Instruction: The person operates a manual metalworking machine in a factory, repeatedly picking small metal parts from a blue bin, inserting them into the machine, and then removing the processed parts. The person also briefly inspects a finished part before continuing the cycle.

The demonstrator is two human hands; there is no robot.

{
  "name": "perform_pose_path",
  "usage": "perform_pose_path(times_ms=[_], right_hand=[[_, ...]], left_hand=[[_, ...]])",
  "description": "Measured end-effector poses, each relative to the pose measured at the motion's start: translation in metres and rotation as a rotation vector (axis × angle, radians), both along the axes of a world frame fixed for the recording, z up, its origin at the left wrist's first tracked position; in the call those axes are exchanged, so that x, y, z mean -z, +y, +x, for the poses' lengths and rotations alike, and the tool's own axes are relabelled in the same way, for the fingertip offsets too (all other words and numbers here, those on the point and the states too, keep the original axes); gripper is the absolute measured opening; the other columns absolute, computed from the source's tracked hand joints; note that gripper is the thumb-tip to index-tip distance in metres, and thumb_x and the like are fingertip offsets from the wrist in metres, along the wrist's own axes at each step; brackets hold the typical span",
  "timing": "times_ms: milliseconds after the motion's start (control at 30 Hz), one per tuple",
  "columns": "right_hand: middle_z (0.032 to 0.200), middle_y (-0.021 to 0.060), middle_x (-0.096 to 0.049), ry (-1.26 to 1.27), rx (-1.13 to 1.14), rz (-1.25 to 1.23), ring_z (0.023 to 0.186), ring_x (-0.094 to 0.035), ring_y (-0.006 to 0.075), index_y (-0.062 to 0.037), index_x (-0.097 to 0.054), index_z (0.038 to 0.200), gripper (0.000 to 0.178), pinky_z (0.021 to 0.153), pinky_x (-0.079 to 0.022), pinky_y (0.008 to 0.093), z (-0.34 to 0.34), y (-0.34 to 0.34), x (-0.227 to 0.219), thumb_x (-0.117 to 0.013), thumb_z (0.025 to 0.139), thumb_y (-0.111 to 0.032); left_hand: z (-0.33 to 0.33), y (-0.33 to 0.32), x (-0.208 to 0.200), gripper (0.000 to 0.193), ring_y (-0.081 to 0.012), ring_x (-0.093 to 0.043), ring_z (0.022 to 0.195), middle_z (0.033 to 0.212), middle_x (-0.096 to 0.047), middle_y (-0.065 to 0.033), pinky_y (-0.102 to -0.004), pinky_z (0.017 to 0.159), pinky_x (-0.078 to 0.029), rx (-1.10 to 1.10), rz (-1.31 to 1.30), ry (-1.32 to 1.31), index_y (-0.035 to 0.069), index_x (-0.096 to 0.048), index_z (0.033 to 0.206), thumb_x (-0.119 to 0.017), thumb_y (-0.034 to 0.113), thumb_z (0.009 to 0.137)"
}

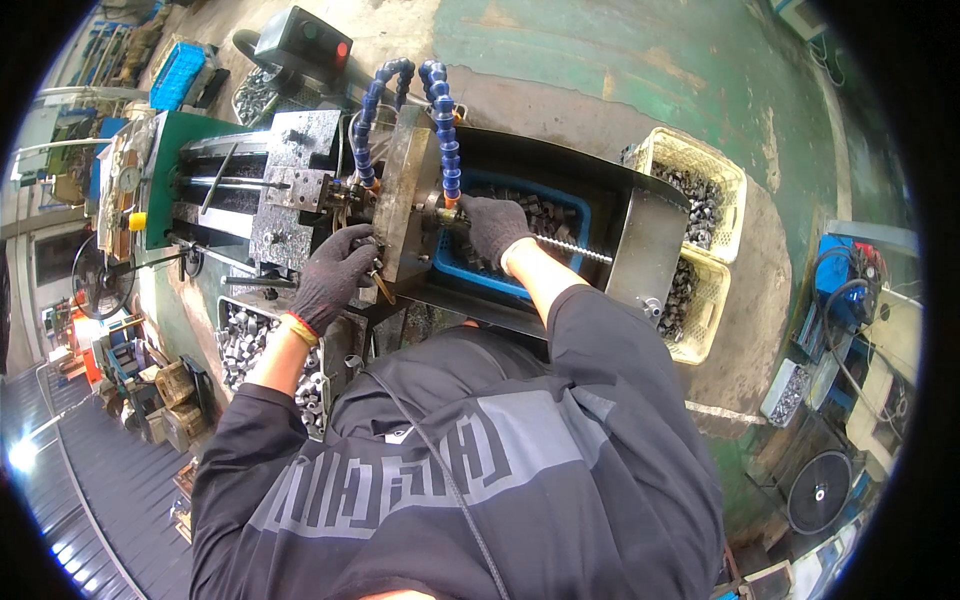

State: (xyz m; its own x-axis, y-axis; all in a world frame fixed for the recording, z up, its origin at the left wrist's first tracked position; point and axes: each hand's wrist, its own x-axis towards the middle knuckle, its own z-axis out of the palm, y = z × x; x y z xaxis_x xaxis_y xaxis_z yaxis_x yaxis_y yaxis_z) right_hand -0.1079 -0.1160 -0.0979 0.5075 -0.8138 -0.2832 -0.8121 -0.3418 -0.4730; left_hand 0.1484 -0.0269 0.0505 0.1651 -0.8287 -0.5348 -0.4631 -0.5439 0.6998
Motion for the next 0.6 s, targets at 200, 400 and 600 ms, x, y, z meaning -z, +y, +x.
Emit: perform_pose_path(times_ms=[200,400,600], right_hand=[[0.108,0.0184,-0.081,-0.031,0.023,-0.076,0.098,-0.08,0.0391,-0.0083,-0.078,0.12,0.027,0.084,-0.063,0.0488,0.012,0.005,0.007,-0.064,0.097,-0.007],[0.112,0.02,-0.08,-0.041,0.045,-0.132,0.103,-0.078,0.0392,-0.0061,-0.076,0.125,0.03,0.09,-0.061,0.0479,0.01,0.009,0.006,-0.07,0.096,-0.01],[0.1,0.0168,-0.076,-0.353,0.139,-0.445,0.094,-0.074,0.0364,-0.0073,-0.068,0.128,0.042,0.083,-0.059,0.0479,-0.052,0.048,-0.031,-0.082,0.092,-0.024]], left_hand=[[-0.004,0.0,0.001,0.053,-0.0134,-0.069,0.093,0.11,-0.072,-0.0082,-0.0284,0.081,-0.061,-0.204,0.005,0.374,-0.001,-0.055,0.156,-0.066,0.024,0.11],[0.034,0.041,-0.028,0.059,-0.0227,-0.068,0.119,0.129,-0.068,-0.011,-0.0341,0.107,-0.055,-0.037,-0.79,-0.401,0.003,-0.051,0.162,-0.069,0.004,0.106],[0.162,0.041,-0.051,0.054,-0.0296,-0.063,0.139,0.148,-0.064,-0.0186,-0.0406,0.117,-0.051,-0.337,-0.719,-0.601,-0.006,-0.054,0.156,-0.06,-0.011,0.102]])
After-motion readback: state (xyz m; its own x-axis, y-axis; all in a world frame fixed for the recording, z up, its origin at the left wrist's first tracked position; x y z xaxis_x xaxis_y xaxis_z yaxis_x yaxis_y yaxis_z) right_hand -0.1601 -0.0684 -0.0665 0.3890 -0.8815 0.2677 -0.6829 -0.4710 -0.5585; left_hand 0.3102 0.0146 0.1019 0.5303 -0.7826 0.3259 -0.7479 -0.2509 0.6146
